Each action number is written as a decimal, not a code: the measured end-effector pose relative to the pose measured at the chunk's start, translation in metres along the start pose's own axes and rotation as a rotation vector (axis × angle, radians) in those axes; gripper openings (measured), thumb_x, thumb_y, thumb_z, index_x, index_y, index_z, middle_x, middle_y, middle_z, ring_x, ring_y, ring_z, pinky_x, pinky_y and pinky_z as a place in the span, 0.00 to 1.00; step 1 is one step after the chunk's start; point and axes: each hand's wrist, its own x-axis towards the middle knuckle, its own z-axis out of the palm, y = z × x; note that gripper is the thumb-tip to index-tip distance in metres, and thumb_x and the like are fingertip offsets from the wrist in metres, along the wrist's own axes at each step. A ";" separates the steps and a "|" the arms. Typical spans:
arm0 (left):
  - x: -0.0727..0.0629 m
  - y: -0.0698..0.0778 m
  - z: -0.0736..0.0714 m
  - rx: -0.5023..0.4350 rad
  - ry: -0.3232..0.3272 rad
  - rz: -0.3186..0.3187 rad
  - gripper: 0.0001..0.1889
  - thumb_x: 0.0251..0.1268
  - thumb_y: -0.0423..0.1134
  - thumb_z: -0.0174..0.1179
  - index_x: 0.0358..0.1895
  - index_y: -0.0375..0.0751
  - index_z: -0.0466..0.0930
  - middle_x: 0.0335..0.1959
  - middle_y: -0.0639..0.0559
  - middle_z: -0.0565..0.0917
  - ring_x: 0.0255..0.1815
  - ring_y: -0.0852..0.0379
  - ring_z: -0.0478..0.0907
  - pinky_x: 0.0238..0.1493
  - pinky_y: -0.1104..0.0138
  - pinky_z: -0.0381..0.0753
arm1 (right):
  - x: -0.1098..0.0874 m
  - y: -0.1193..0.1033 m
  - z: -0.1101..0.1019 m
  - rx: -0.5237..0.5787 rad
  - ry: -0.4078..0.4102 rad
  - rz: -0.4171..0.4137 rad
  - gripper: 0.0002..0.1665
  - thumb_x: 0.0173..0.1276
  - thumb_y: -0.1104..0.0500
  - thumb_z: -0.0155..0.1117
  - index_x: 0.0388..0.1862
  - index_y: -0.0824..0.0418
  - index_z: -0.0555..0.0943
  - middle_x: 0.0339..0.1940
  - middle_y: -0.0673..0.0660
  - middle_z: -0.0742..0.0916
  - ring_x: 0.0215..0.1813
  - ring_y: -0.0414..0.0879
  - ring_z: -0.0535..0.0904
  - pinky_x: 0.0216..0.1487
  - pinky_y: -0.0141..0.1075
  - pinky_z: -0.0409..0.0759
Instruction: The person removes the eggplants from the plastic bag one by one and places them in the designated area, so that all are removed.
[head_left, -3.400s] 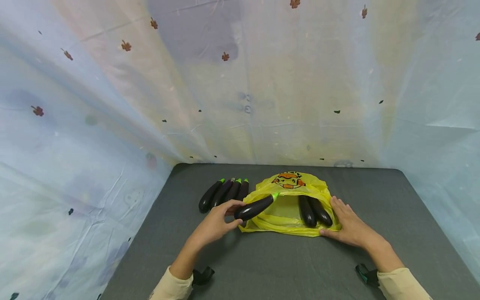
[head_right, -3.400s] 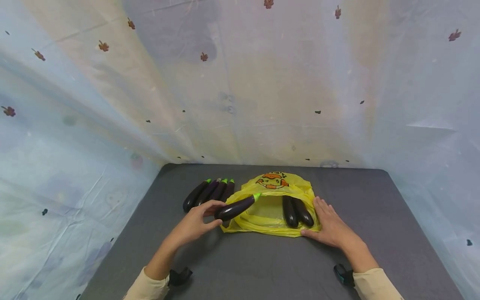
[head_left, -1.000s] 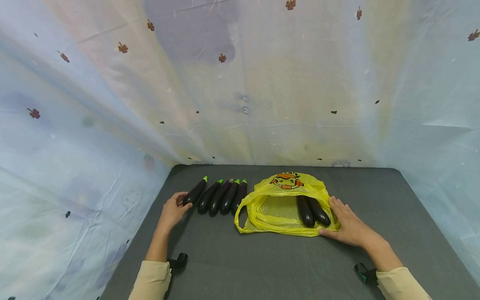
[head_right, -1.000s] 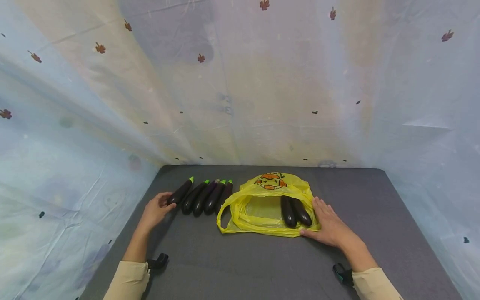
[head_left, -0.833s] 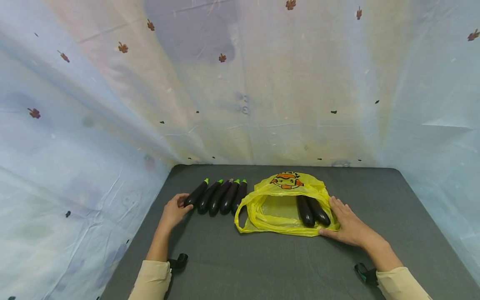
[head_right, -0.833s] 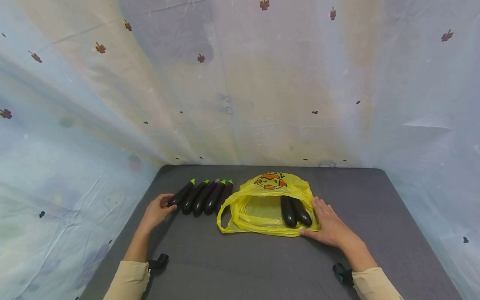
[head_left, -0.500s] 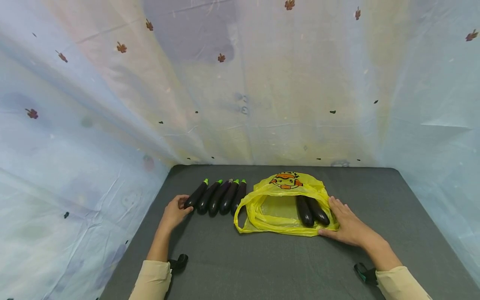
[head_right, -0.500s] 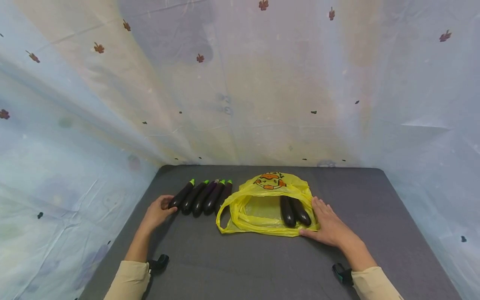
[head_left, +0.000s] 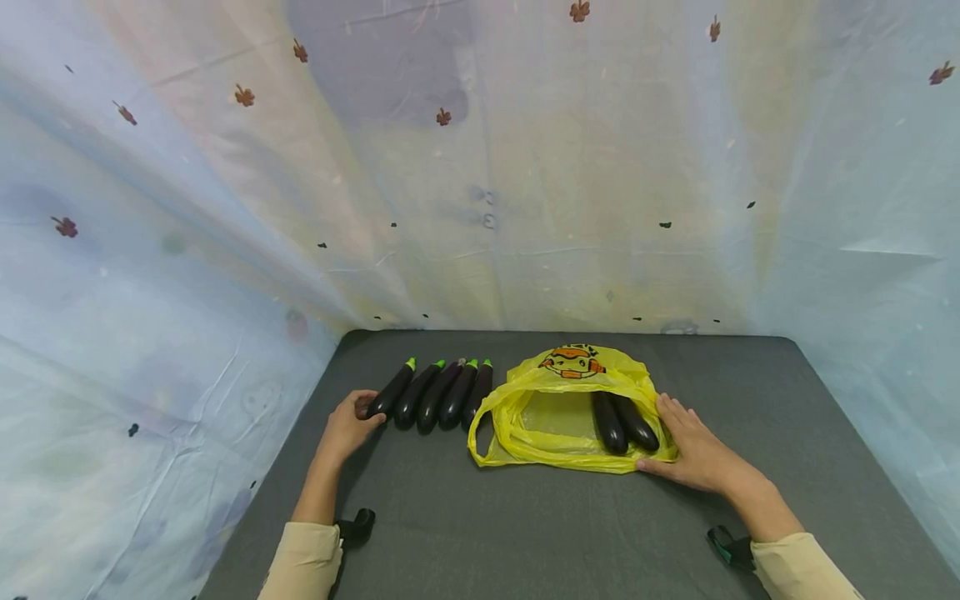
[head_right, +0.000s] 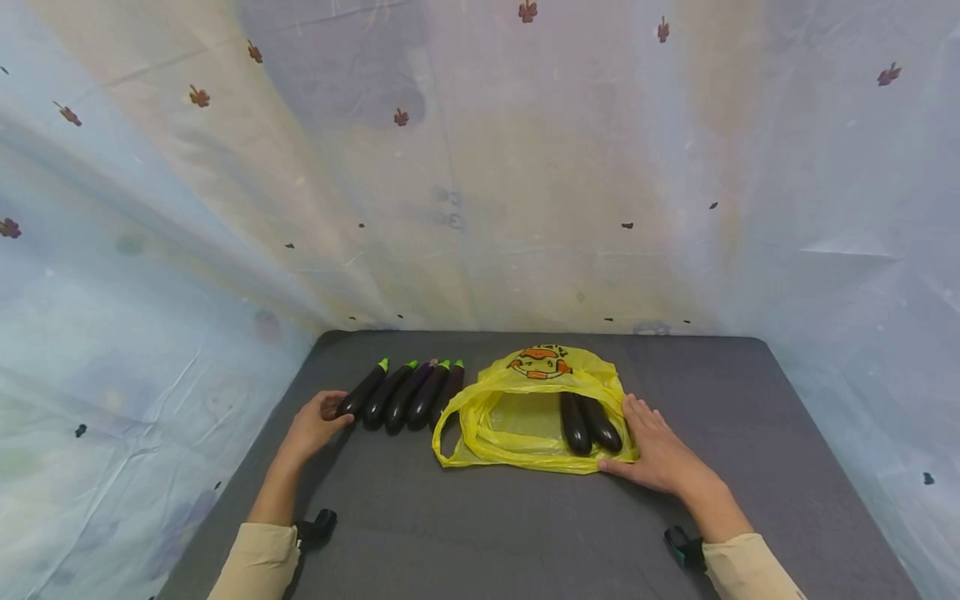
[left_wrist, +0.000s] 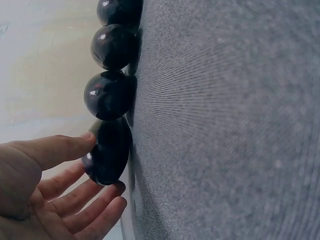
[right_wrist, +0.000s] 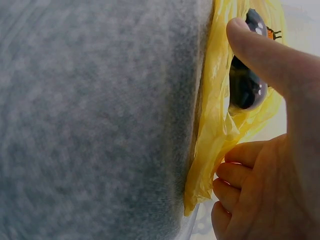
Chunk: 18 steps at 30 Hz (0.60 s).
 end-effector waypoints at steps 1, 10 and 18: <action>0.000 0.000 -0.001 -0.001 0.001 -0.003 0.28 0.78 0.38 0.67 0.75 0.35 0.71 0.73 0.32 0.76 0.70 0.31 0.76 0.61 0.39 0.80 | 0.000 0.000 0.000 -0.002 -0.001 0.001 0.75 0.65 0.30 0.76 0.88 0.73 0.48 0.87 0.76 0.53 0.86 0.75 0.48 0.83 0.68 0.46; -0.002 0.003 -0.004 0.012 0.029 -0.019 0.28 0.79 0.39 0.67 0.75 0.35 0.71 0.73 0.30 0.75 0.72 0.30 0.74 0.62 0.39 0.80 | 0.000 0.000 -0.002 -0.010 0.003 -0.014 0.74 0.65 0.31 0.77 0.87 0.74 0.48 0.86 0.77 0.54 0.85 0.75 0.49 0.83 0.69 0.47; -0.008 0.011 -0.008 0.044 0.064 0.012 0.30 0.80 0.39 0.65 0.77 0.33 0.68 0.75 0.28 0.73 0.75 0.28 0.70 0.69 0.36 0.73 | 0.002 0.000 0.000 -0.002 -0.004 -0.001 0.76 0.64 0.30 0.76 0.88 0.73 0.47 0.87 0.76 0.53 0.86 0.75 0.47 0.83 0.69 0.46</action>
